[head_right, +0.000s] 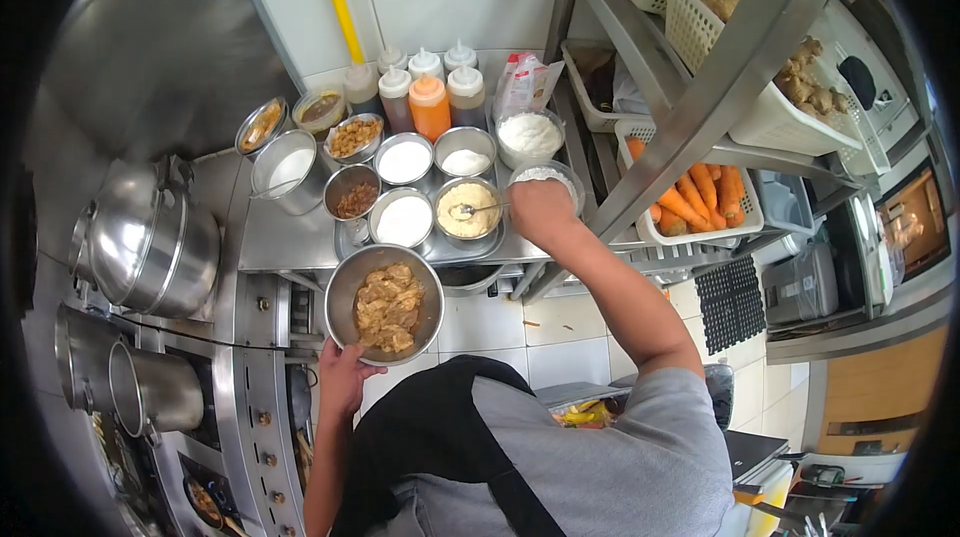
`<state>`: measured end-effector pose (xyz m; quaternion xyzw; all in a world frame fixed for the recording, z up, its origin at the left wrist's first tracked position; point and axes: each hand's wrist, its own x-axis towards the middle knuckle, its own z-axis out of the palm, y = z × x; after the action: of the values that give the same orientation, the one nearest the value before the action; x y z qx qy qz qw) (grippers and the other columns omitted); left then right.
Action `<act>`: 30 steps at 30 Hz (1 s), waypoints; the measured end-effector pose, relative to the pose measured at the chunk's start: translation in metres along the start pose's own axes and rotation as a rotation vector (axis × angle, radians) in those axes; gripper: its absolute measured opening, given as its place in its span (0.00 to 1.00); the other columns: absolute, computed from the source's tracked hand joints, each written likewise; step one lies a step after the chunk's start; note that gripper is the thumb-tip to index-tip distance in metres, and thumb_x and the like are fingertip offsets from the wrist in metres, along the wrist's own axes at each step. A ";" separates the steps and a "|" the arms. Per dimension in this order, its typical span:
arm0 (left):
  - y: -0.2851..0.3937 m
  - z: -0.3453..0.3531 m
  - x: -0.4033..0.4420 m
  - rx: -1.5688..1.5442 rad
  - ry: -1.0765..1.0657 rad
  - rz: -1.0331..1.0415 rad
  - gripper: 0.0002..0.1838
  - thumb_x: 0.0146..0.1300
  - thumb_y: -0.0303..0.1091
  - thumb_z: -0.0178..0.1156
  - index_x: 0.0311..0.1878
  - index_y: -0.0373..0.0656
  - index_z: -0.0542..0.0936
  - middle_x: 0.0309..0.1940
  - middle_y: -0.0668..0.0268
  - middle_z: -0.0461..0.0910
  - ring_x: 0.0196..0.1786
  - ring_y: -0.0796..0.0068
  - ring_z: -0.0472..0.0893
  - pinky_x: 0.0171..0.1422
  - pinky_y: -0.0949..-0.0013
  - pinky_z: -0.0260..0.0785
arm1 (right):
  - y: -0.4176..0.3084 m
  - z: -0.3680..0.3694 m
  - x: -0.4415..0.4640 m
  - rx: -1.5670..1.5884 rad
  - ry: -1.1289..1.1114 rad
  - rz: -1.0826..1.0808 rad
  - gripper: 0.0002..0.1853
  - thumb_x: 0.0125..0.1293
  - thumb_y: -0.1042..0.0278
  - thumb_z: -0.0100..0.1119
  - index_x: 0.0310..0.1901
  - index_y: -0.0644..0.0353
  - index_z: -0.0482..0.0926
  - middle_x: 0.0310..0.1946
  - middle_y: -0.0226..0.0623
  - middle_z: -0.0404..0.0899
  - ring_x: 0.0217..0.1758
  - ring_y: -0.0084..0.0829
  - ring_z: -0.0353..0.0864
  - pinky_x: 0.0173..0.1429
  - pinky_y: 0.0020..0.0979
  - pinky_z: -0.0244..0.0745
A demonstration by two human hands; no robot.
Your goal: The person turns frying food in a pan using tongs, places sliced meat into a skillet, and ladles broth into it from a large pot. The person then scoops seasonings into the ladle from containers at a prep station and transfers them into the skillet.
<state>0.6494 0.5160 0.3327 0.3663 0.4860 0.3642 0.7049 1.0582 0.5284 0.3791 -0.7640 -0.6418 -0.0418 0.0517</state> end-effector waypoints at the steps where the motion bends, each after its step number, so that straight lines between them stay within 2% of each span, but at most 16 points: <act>1: 0.000 0.002 0.002 -0.001 0.002 0.002 0.17 0.68 0.25 0.53 0.58 0.30 0.67 0.50 0.49 0.77 0.39 0.60 0.86 0.35 0.62 0.87 | 0.000 -0.002 0.000 0.036 -0.002 0.031 0.07 0.58 0.68 0.58 0.31 0.56 0.86 0.29 0.47 0.86 0.33 0.46 0.88 0.44 0.47 0.79; 3: -0.003 0.004 0.006 0.010 -0.016 -0.018 0.19 0.68 0.25 0.52 0.61 0.31 0.67 0.50 0.49 0.79 0.37 0.60 0.87 0.36 0.59 0.87 | 0.001 -0.010 -0.003 0.067 0.010 0.025 0.07 0.59 0.68 0.58 0.32 0.56 0.86 0.28 0.47 0.86 0.33 0.47 0.87 0.45 0.49 0.79; 5: -0.005 0.004 0.009 0.003 -0.025 -0.027 0.19 0.68 0.26 0.53 0.60 0.30 0.67 0.50 0.49 0.78 0.38 0.60 0.86 0.36 0.59 0.87 | -0.009 -0.023 -0.009 0.103 0.010 0.010 0.08 0.60 0.68 0.57 0.33 0.56 0.86 0.28 0.47 0.85 0.32 0.49 0.86 0.45 0.50 0.79; 9: -0.005 0.009 0.010 -0.026 -0.044 -0.025 0.18 0.68 0.27 0.55 0.58 0.29 0.67 0.50 0.49 0.77 0.39 0.59 0.86 0.37 0.59 0.87 | -0.039 -0.042 -0.032 0.207 0.087 -0.133 0.06 0.62 0.69 0.58 0.33 0.58 0.83 0.25 0.45 0.83 0.31 0.45 0.84 0.44 0.45 0.77; 13: -0.009 0.010 0.010 -0.031 -0.028 -0.022 0.19 0.69 0.26 0.54 0.61 0.30 0.66 0.48 0.50 0.79 0.36 0.60 0.86 0.37 0.58 0.86 | -0.040 -0.034 -0.034 0.023 0.242 -0.220 0.02 0.58 0.70 0.59 0.31 0.55 0.81 0.22 0.39 0.82 0.29 0.39 0.84 0.42 0.41 0.72; 15: -0.010 0.008 0.009 -0.032 -0.018 -0.035 0.19 0.69 0.26 0.53 0.61 0.30 0.66 0.49 0.49 0.79 0.38 0.59 0.87 0.38 0.58 0.86 | -0.028 -0.022 -0.028 -0.139 0.278 -0.095 0.03 0.58 0.71 0.58 0.31 0.54 0.81 0.24 0.38 0.83 0.30 0.37 0.85 0.43 0.41 0.73; 17: -0.010 0.004 0.006 -0.036 -0.017 -0.031 0.19 0.69 0.26 0.53 0.61 0.31 0.66 0.49 0.49 0.80 0.38 0.59 0.87 0.38 0.58 0.86 | -0.018 -0.012 -0.024 -0.161 0.222 -0.088 0.04 0.60 0.71 0.57 0.32 0.54 0.82 0.24 0.37 0.84 0.31 0.37 0.86 0.44 0.40 0.74; 20: -0.013 -0.004 -0.001 -0.057 0.000 -0.012 0.19 0.69 0.25 0.53 0.62 0.32 0.67 0.50 0.50 0.80 0.39 0.59 0.87 0.38 0.59 0.87 | -0.011 0.018 -0.017 -0.223 0.048 -0.065 0.05 0.60 0.71 0.57 0.33 0.55 0.82 0.27 0.39 0.85 0.33 0.39 0.87 0.41 0.40 0.77; 23: -0.024 -0.023 -0.014 -0.098 0.063 -0.001 0.19 0.69 0.25 0.52 0.62 0.33 0.69 0.49 0.51 0.81 0.39 0.61 0.87 0.39 0.59 0.87 | -0.021 0.025 -0.013 -0.205 -0.023 -0.095 0.05 0.59 0.70 0.57 0.33 0.55 0.83 0.29 0.41 0.86 0.33 0.39 0.87 0.39 0.41 0.78; 24: -0.029 -0.031 -0.017 -0.115 0.082 0.000 0.19 0.69 0.25 0.52 0.62 0.33 0.70 0.49 0.52 0.81 0.40 0.62 0.87 0.39 0.59 0.87 | -0.029 0.022 -0.010 -0.150 -0.081 -0.057 0.05 0.60 0.69 0.58 0.34 0.57 0.83 0.30 0.46 0.86 0.35 0.44 0.87 0.42 0.45 0.79; 25: -0.036 -0.039 -0.022 -0.132 0.121 0.006 0.19 0.69 0.25 0.52 0.62 0.33 0.70 0.49 0.52 0.81 0.40 0.62 0.87 0.39 0.59 0.87 | -0.034 0.022 -0.007 -0.144 -0.085 -0.099 0.05 0.60 0.69 0.58 0.34 0.57 0.83 0.30 0.46 0.86 0.35 0.44 0.87 0.42 0.45 0.79; 27: -0.052 -0.057 -0.034 -0.158 0.203 0.043 0.18 0.69 0.25 0.52 0.62 0.34 0.71 0.48 0.54 0.82 0.40 0.63 0.88 0.40 0.60 0.87 | -0.040 0.027 0.000 -0.031 -0.177 -0.018 0.06 0.62 0.68 0.57 0.34 0.59 0.82 0.32 0.50 0.85 0.37 0.50 0.87 0.45 0.49 0.80; 30: -0.074 -0.082 -0.059 -0.217 0.339 0.042 0.19 0.69 0.27 0.53 0.61 0.31 0.70 0.48 0.51 0.82 0.42 0.61 0.88 0.41 0.62 0.87 | -0.027 0.038 0.009 0.044 -0.173 -0.097 0.08 0.64 0.66 0.57 0.37 0.60 0.82 0.36 0.52 0.85 0.42 0.55 0.85 0.47 0.52 0.79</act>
<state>0.5678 0.4431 0.2714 0.2320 0.5477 0.4855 0.6406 1.0325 0.5466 0.3428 -0.7314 -0.6809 0.0363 0.0107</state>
